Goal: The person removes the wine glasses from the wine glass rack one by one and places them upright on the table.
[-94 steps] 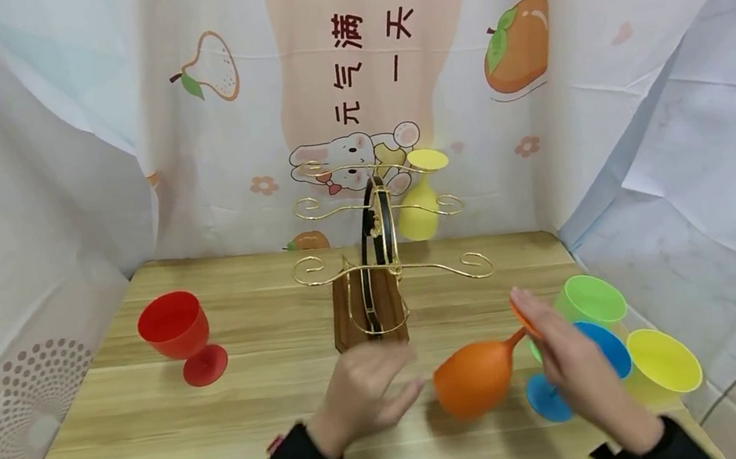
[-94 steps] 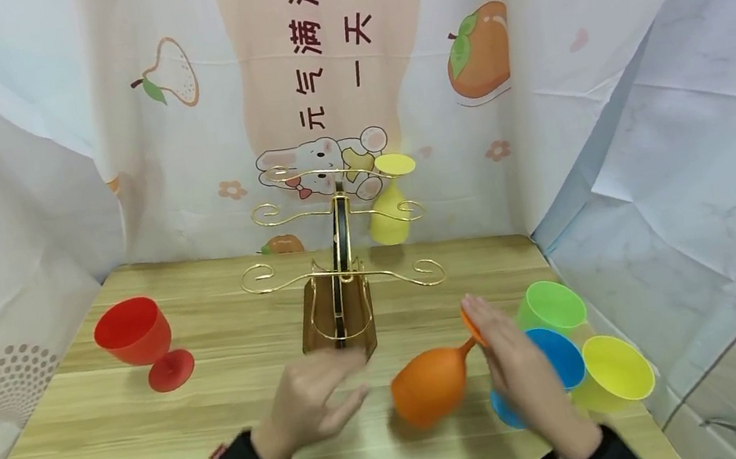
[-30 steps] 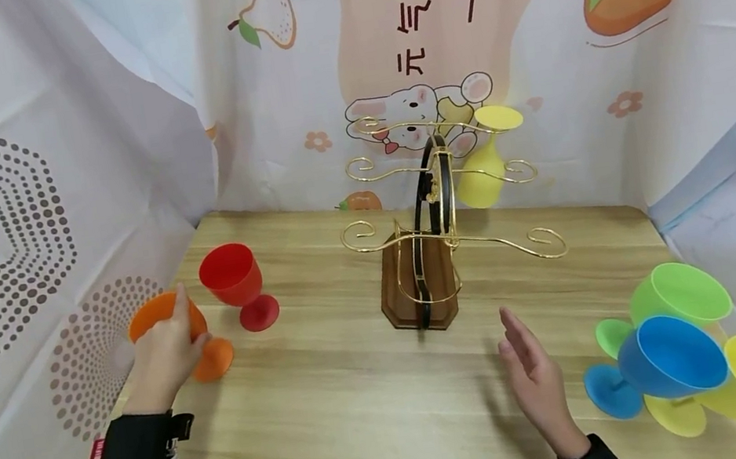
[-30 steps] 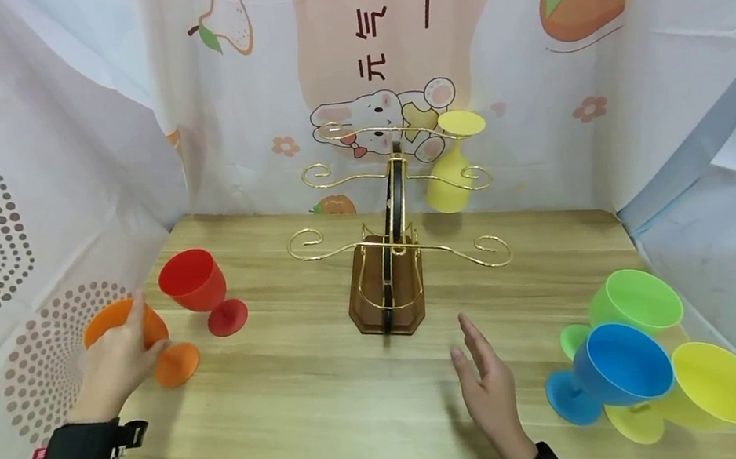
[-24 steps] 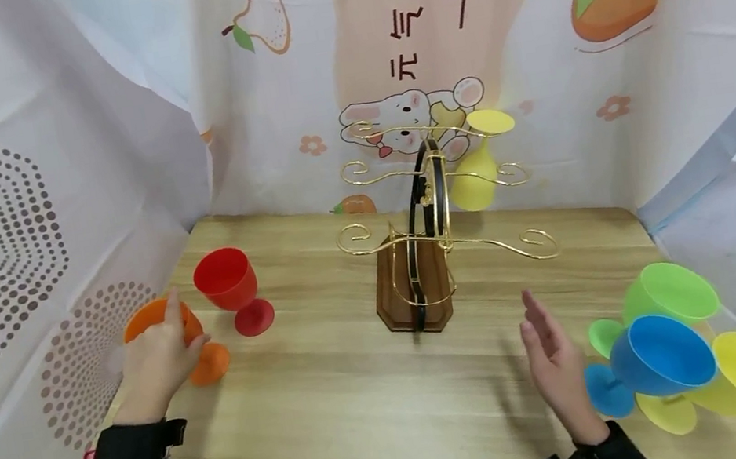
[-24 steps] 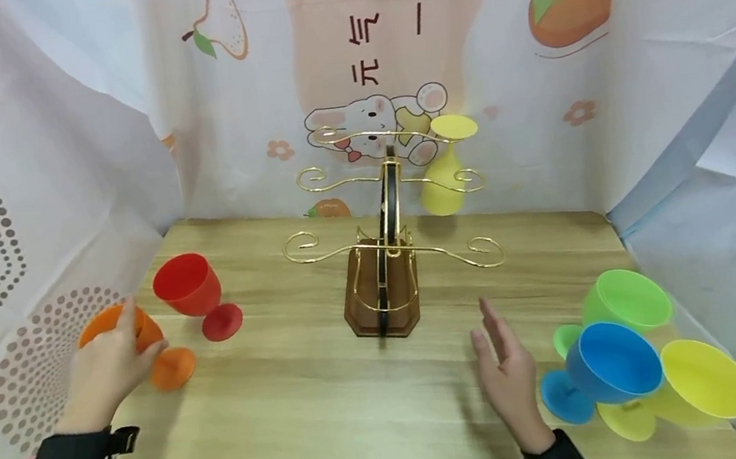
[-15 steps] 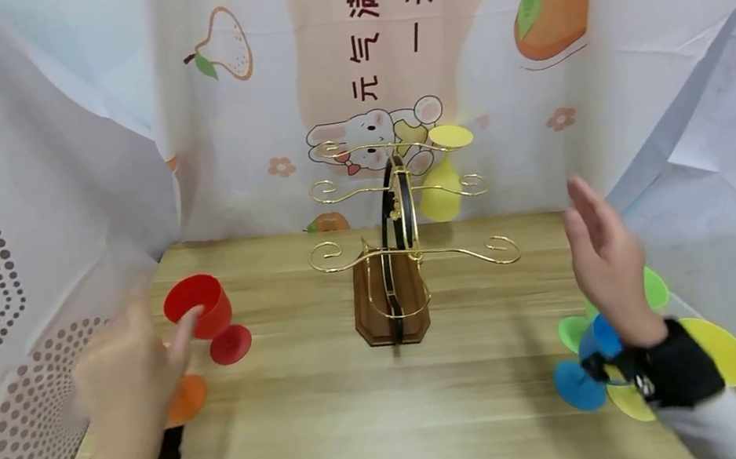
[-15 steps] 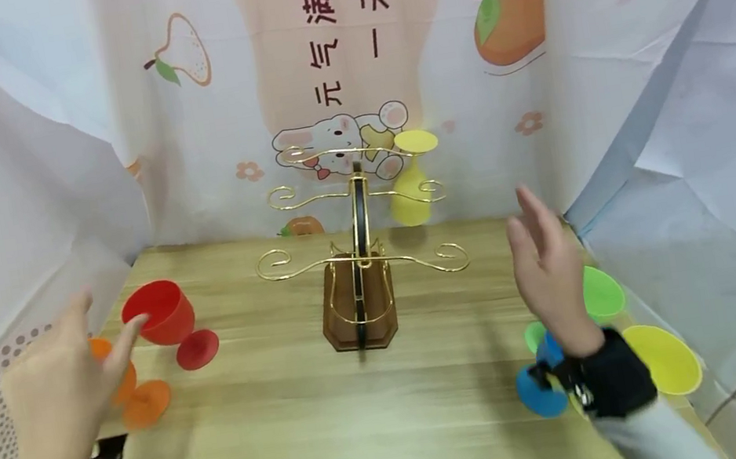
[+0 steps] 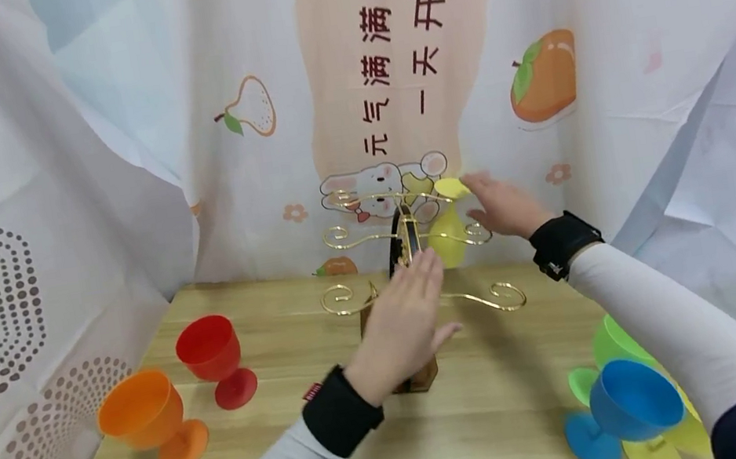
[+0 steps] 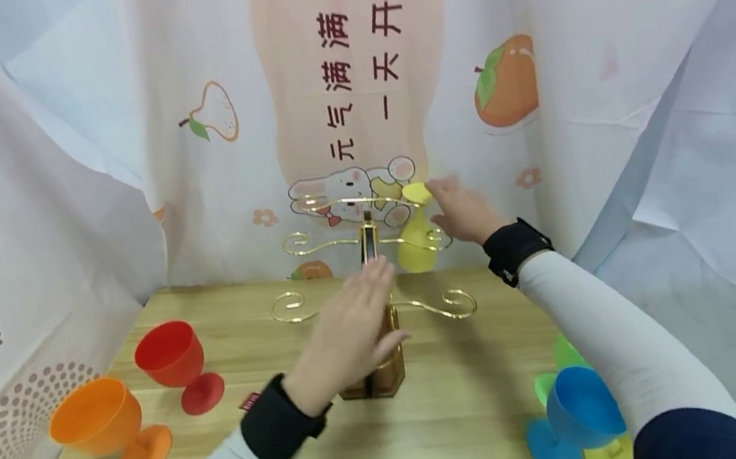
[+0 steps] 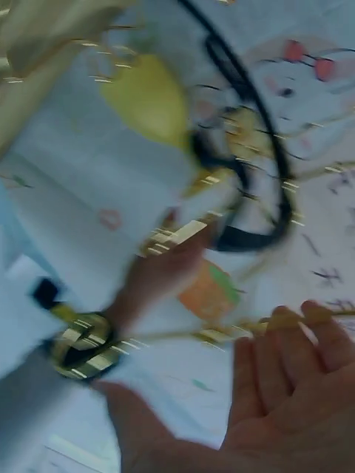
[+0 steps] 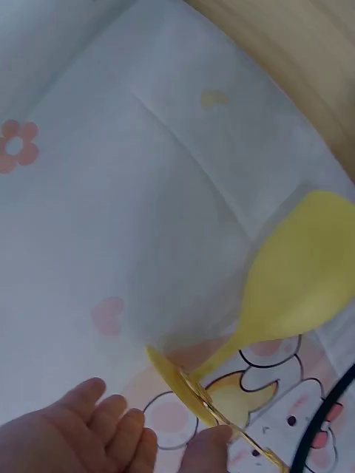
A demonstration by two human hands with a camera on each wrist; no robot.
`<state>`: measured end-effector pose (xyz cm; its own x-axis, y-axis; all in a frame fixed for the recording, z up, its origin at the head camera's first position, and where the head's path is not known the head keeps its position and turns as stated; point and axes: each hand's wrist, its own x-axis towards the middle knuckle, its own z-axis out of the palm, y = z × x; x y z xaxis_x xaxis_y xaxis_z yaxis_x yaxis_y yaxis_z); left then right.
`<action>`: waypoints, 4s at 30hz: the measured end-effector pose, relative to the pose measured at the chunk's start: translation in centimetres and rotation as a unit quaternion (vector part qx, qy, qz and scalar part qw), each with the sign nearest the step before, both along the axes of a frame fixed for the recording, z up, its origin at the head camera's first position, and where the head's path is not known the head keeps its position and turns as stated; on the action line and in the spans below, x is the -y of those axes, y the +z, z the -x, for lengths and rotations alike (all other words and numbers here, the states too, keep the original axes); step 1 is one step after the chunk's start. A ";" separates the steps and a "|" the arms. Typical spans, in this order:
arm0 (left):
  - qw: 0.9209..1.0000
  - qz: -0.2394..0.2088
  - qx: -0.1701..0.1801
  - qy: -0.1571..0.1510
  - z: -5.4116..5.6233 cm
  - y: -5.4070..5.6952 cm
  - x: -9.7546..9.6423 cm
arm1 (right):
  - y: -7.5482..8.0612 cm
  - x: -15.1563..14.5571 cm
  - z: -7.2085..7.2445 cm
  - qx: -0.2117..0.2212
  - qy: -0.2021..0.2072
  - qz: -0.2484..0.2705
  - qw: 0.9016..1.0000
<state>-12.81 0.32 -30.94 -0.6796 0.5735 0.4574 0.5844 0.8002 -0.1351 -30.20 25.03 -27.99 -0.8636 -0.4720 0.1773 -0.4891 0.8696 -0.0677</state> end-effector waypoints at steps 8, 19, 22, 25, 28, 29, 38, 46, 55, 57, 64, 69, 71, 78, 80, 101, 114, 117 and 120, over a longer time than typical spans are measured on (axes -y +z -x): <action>0.986 0.069 -0.143 0.050 -1.3 -3.9 -2.3 | -2.7 -0.7 2.0 0.033 0.038 -0.021 0.999; 0.982 0.052 -0.172 0.050 0.1 -2.9 -2.0 | -2.0 -1.1 3.9 0.014 0.060 -0.018 0.998; 0.983 0.047 -0.172 0.053 0.8 -2.6 -1.9 | -1.7 -0.9 4.2 0.005 0.062 -0.013 0.998; 0.984 0.040 -0.164 0.054 1.1 -2.7 -1.7 | -1.8 -0.2 4.4 0.014 0.082 -0.010 0.996; 0.986 0.037 -0.156 0.054 1.0 -2.9 -1.6 | -1.8 0.6 4.7 0.016 0.100 -0.012 0.995; 0.986 0.037 -0.156 0.054 0.9 -3.0 -1.6 | -1.7 0.9 4.8 0.011 0.102 -0.013 0.995; 0.985 0.032 -0.166 0.046 -0.2 -3.7 -1.2 | -0.8 2.5 6.2 -0.014 0.111 -0.004 0.994; 0.981 0.029 -0.186 0.043 -0.3 -4.2 -0.4 | -1.0 0.1 6.2 -0.035 0.078 -0.021 0.996; 0.987 0.020 -0.159 0.023 -0.2 -3.9 -0.3 | -1.7 -5.2 -2.1 -0.049 0.096 -0.032 0.994; 0.988 0.027 -0.151 0.028 0.1 -3.5 -0.4 | -1.3 -5.6 -4.7 -0.058 0.101 -0.024 0.993; 0.993 0.060 -0.081 0.065 0.9 -2.7 0.1 | -3.8 -3.2 -13.2 -0.105 0.121 0.013 0.987; 0.991 0.022 -0.124 0.039 0.2 -3.4 1.1 | -7.7 -1.1 -17.7 -0.113 0.122 0.059 0.984; 0.989 -0.023 -0.146 -0.005 -0.5 -4.3 1.9 | -9.4 -0.4 -18.9 -0.105 0.112 0.092 0.984; 0.973 -0.145 -0.148 -0.103 -4.7 -9.4 5.9 | -14.7 1.5 -20.8 -0.059 0.026 0.253 0.965; 0.970 -0.195 -0.114 -0.094 -6.1 -10.8 7.0 | -15.6 2.0 -21.3 -0.035 -0.031 0.303 0.952; 0.854 -0.495 0.155 -0.041 -10.5 -15.9 4.4 | -19.1 11.0 -23.1 0.244 -0.167 0.627 0.721; 0.934 -0.338 0.114 0.010 -8.2 -11.3 13.9 | -20.0 8.9 -22.4 0.228 -0.050 0.562 0.793; 0.949 -0.239 0.183 0.099 -7.6 -8.7 18.5 | -20.2 7.1 -22.7 0.214 -0.059 0.552 0.804; 0.946 -0.150 0.246 0.149 -6.9 -7.0 21.8 | -20.5 5.4 -23.0 0.205 -0.066 0.551 0.807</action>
